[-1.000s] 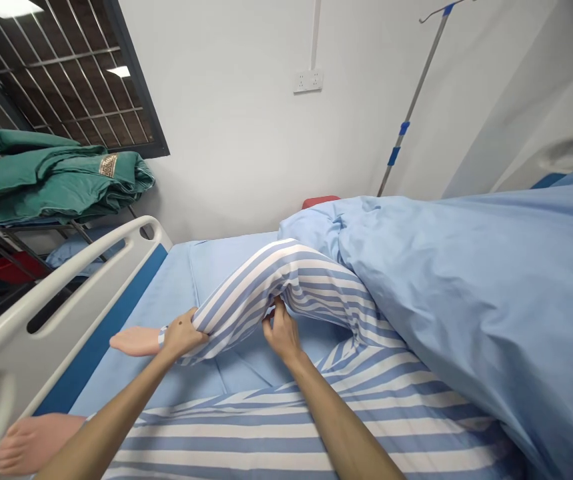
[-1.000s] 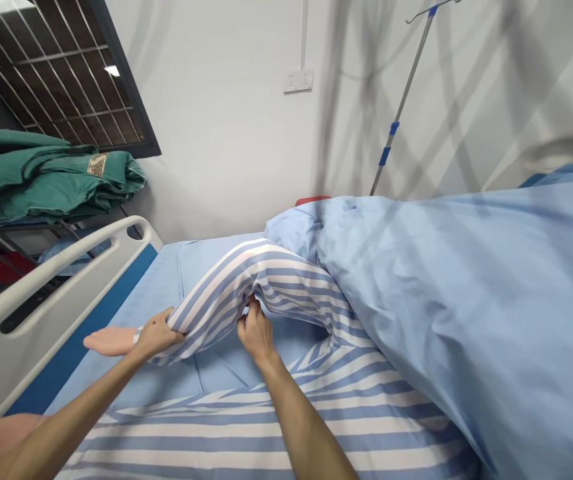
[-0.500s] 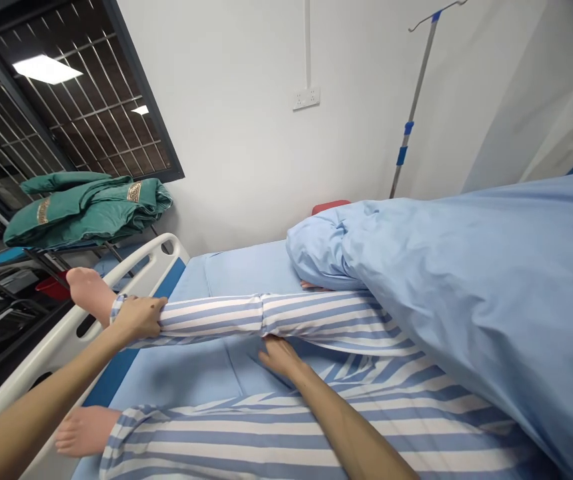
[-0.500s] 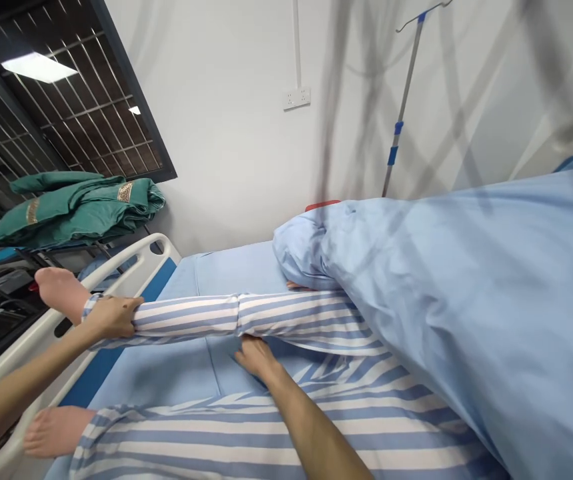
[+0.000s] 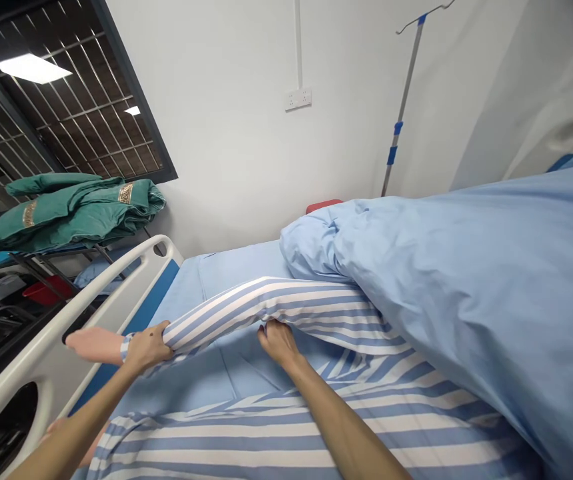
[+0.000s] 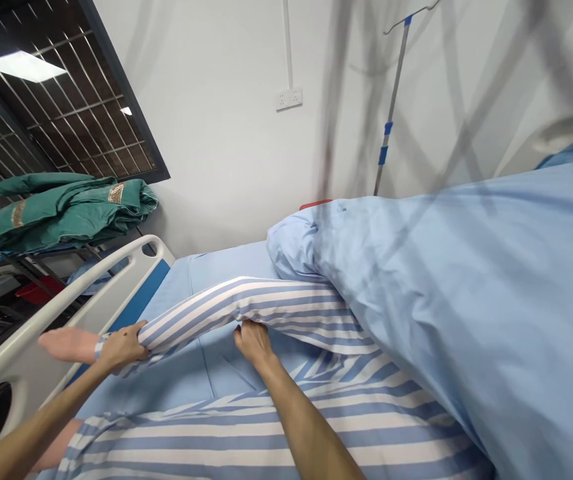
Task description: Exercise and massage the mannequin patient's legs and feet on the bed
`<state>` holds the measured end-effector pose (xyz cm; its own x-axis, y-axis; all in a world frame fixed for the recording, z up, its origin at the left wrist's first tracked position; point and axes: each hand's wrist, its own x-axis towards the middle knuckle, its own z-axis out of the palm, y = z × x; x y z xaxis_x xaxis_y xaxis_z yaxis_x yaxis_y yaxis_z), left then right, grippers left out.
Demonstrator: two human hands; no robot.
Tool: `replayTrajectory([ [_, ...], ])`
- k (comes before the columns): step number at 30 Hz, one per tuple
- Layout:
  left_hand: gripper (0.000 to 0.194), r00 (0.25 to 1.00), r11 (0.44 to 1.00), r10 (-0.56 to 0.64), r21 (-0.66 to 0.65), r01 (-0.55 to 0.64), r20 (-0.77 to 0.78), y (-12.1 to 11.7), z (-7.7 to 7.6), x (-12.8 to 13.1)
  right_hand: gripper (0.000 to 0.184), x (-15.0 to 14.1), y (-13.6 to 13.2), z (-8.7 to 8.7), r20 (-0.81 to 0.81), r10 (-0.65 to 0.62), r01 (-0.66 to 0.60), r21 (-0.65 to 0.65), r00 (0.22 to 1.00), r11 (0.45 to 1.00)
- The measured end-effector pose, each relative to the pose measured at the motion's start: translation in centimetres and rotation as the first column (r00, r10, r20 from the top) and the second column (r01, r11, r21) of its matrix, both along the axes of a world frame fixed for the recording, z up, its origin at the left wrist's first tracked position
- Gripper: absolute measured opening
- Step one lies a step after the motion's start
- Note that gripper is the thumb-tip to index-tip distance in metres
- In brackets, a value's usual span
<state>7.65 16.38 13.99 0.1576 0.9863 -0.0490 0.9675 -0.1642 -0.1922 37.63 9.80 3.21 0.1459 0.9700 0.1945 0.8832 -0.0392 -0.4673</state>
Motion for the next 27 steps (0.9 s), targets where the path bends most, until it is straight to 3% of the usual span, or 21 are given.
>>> replayTrajectory([
  [3,0.043,0.988,0.997,0.066,-0.035,-0.061,0.139,-0.2,-3.6,1.4,0.028,0.4,0.3,-0.2,0.008,-0.06,0.059,0.059,0.998,0.997],
  [6,0.042,0.949,0.996,0.075,-0.07,-0.056,0.307,-0.4,-6.1,4.1,0.034,0.5,0.5,-0.5,-0.027,-0.101,0.105,0.167,0.994,0.98],
  [10,0.041,0.87,0.995,0.072,-0.091,-0.031,0.488,-0.7,-8.5,9.0,0.06,0.6,0.6,-0.8,-0.123,-0.088,0.127,0.356,0.988,0.926],
  [14,0.037,0.816,0.992,0.112,-0.108,-0.061,0.568,-1.0,-10.0,11.9,0.068,0.8,0.6,-1.0,-0.172,-0.073,0.145,0.455,0.982,0.878],
  [19,0.037,0.816,0.995,0.079,-0.089,-0.034,0.573,-1.2,-9.2,11.4,0.062,0.9,0.7,-1.2,-0.206,-0.037,0.143,0.528,0.978,0.837],
  [27,0.042,0.915,0.999,0.032,-0.05,-0.013,0.401,-1.0,-4.2,7.7,0.053,0.8,0.5,-1.1,-0.21,-0.02,0.136,0.557,0.978,0.82],
])
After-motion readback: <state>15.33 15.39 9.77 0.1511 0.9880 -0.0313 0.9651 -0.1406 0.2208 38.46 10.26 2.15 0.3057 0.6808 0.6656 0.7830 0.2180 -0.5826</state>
